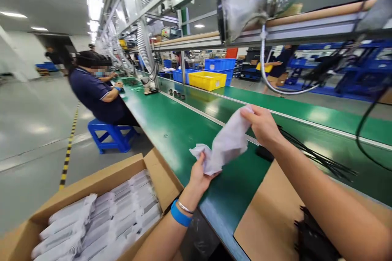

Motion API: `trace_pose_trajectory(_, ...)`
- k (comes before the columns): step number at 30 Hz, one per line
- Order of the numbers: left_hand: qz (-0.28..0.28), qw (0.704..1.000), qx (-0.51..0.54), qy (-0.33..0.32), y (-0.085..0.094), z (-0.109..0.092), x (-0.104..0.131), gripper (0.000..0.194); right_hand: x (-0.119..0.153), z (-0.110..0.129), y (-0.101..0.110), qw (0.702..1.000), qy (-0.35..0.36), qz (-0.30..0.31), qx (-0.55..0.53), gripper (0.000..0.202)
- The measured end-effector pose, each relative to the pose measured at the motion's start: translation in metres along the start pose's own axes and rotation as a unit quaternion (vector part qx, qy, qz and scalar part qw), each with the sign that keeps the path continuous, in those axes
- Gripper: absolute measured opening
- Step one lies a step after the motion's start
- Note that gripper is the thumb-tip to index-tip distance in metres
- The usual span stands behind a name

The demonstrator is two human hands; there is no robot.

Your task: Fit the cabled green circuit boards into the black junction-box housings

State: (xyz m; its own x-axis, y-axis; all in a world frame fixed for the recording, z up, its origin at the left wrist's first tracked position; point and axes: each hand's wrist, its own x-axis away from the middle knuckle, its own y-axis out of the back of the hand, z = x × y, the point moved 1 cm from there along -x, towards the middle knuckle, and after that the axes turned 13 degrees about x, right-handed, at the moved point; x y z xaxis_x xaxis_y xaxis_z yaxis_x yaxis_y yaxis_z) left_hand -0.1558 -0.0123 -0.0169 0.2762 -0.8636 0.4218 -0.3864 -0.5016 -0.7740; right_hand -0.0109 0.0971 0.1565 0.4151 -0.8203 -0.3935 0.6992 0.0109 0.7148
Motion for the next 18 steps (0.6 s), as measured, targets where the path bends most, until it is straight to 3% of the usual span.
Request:
trace_pose_trajectory(3,-0.016,1.0,0.007,-0.009,-0.002,0.003,0.001,0.03,-0.012,-0.004,0.01,0.998,0.003,0.023,0.062,0.041)
trace_pose_trajectory(6,-0.029,0.999,0.007,-0.035,-0.001,0.004,0.001,0.027,-0.01,-0.001,0.018,0.985,0.032,0.091,0.14,0.038)
trace_pose_trajectory(8,-0.04,0.998,-0.001,-0.057,0.0,0.003,-0.001,0.025,-0.006,0.002,0.023,0.974,0.05,0.106,0.192,0.039)
trace_pose_trajectory(13,-0.036,0.993,-0.035,-0.106,0.003,-0.001,-0.007,0.018,-0.002,0.005,0.036,0.955,0.051,0.071,0.283,0.036)
trace_pose_trajectory(18,-0.018,0.988,-0.101,-0.118,0.006,-0.001,-0.011,0.022,-0.007,0.006,0.048,0.957,0.021,0.009,0.289,0.02)
